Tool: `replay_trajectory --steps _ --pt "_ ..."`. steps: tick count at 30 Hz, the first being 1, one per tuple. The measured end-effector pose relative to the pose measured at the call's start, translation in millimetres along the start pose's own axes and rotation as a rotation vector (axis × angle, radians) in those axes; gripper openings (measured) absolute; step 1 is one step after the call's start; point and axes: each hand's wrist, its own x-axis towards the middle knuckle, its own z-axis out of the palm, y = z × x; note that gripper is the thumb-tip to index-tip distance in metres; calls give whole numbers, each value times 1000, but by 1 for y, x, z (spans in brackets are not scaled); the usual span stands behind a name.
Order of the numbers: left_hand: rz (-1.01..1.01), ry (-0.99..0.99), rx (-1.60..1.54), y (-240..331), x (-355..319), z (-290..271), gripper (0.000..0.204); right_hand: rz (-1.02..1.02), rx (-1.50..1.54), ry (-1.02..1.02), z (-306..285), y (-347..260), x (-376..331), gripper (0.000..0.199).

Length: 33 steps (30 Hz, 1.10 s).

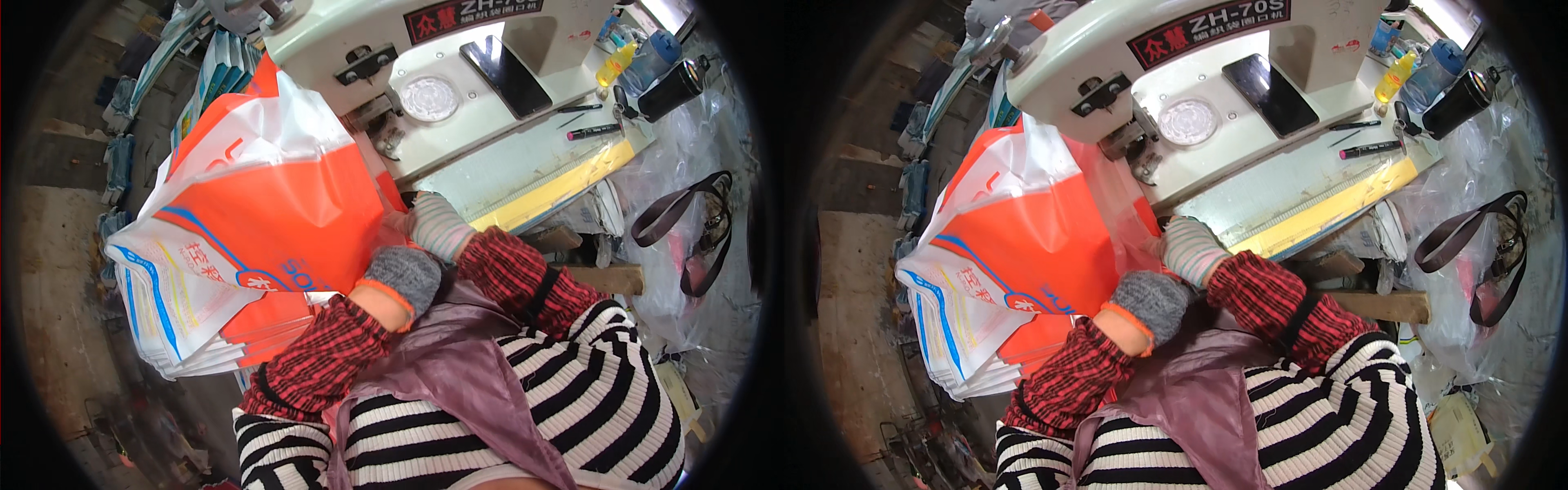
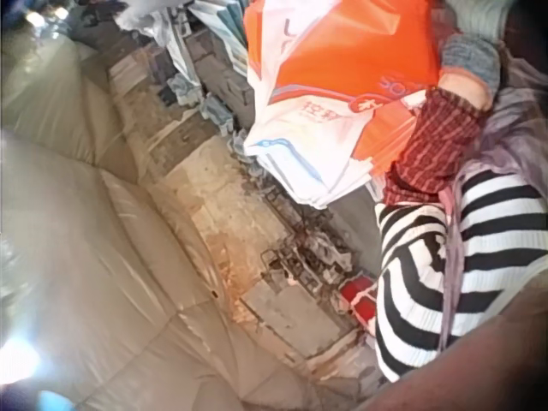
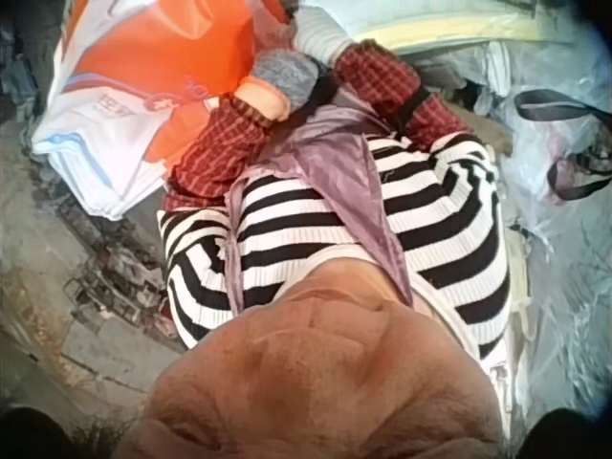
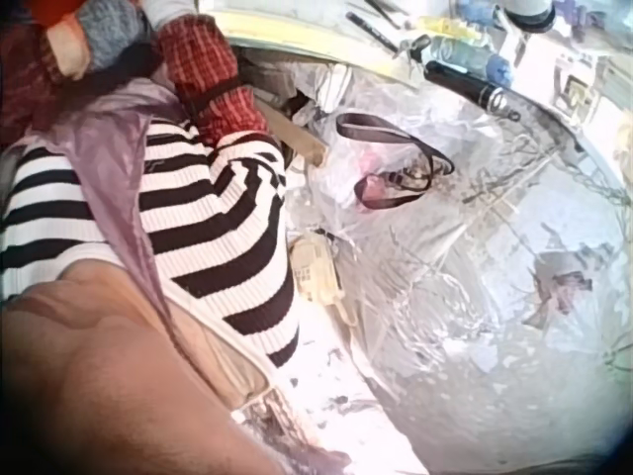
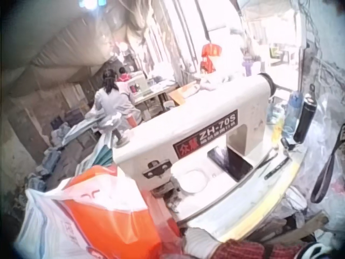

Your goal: Sewing large plastic fertilizer bags using an industrial sewing machine on a factory floor.

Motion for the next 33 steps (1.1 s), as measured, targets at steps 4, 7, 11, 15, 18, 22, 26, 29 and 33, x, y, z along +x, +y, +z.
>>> replay_trajectory --steps 4,7,11,15,18,22,26,29,33 --pt "-35 -109 -5 -18 21 -43 25 -180 -151 -59 47 54 75 38" --pt "-93 -59 95 -48 31 -31 30 -420 -254 5 40 51 88 31" --pt "-273 309 -115 -121 43 -31 24 133 494 -156 -16 0 26 47" --pt "-735 524 -363 -152 52 -36 18 74 499 -159 -30 -5 7 35" --pt "-757 436 -468 -145 49 0 33 -226 278 12 -42 -37 -1 33" --pt "-268 925 -397 -113 58 57 35 -378 596 58 -59 -107 -23 42" --pt "-199 778 -238 -46 -30 36 30 -534 625 50 -55 -120 -32 32" --pt "-248 1054 -444 -58 -95 86 18 -456 923 73 -70 -120 -53 23" --pt "-63 1671 -1972 -150 -226 13 44 -385 761 109 -82 -89 -66 24"
